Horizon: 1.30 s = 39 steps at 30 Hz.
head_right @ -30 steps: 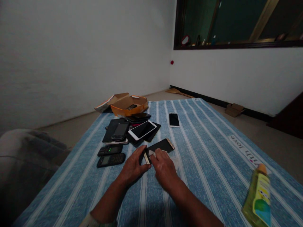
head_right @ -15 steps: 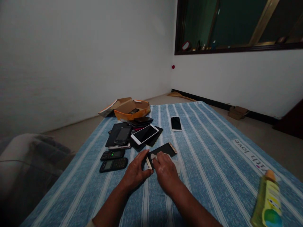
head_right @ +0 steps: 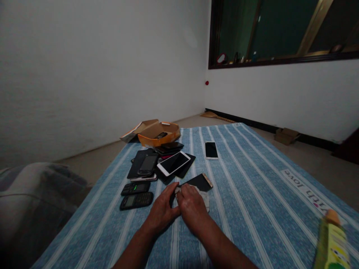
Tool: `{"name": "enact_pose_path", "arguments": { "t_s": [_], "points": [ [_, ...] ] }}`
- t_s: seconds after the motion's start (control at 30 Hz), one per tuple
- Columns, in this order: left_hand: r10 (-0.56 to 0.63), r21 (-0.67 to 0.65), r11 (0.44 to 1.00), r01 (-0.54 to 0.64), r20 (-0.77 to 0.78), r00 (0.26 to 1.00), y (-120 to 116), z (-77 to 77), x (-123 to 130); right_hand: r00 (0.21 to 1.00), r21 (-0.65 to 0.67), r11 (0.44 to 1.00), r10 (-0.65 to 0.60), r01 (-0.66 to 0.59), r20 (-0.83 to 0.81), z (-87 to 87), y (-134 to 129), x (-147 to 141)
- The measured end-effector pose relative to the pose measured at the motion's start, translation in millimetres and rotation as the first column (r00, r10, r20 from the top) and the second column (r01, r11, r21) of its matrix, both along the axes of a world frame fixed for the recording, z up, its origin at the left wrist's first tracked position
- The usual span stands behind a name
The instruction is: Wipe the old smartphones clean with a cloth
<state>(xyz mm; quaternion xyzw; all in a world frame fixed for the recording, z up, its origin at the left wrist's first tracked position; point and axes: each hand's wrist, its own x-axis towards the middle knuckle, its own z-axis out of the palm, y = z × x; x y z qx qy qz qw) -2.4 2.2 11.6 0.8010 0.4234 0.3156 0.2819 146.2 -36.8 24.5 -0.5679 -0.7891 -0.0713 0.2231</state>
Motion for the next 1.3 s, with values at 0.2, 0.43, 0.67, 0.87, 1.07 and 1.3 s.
{"name": "enact_pose_path", "arguments": {
  "t_s": [0.2, 0.43, 0.67, 0.87, 1.07, 1.3],
  "points": [
    [-0.008, -0.018, 1.0, 0.009, 0.014, 1.0, -1, 1.9, 0, 0.996, -0.006, 0.997, -0.083, 0.083, -0.036, -1.5, 11, 3],
    [0.011, 0.022, 1.0, -0.012, 0.017, 1.0, 1, -5.2, -2, 0.997, 0.058, 0.997, 0.049, -0.046, -0.052, -10.2, 13, -11],
    [0.035, -0.026, 0.999, -0.035, 0.004, 0.999, 0, -0.2, -1, 0.999, 0.062, 0.998, -0.023, 0.025, -0.041, -8.7, 22, -11],
    [0.055, -0.075, 0.996, -0.052, 0.043, 0.998, 0, -0.8, -1, 0.998, -0.045, 0.998, 0.036, -0.038, -0.061, 1.3, 19, -13],
    [0.077, -0.123, 0.99, -0.071, 0.044, 0.996, 0, 2.8, 0, 0.989, -0.181, 0.976, -0.134, 0.121, -0.059, 9.6, 23, 0],
    [0.091, -0.162, 0.984, -0.074, 0.101, 0.991, 0, 4.1, -1, 0.962, -0.215, 0.943, -0.268, 0.253, -0.043, 11.3, 28, 24]
  ]
}}
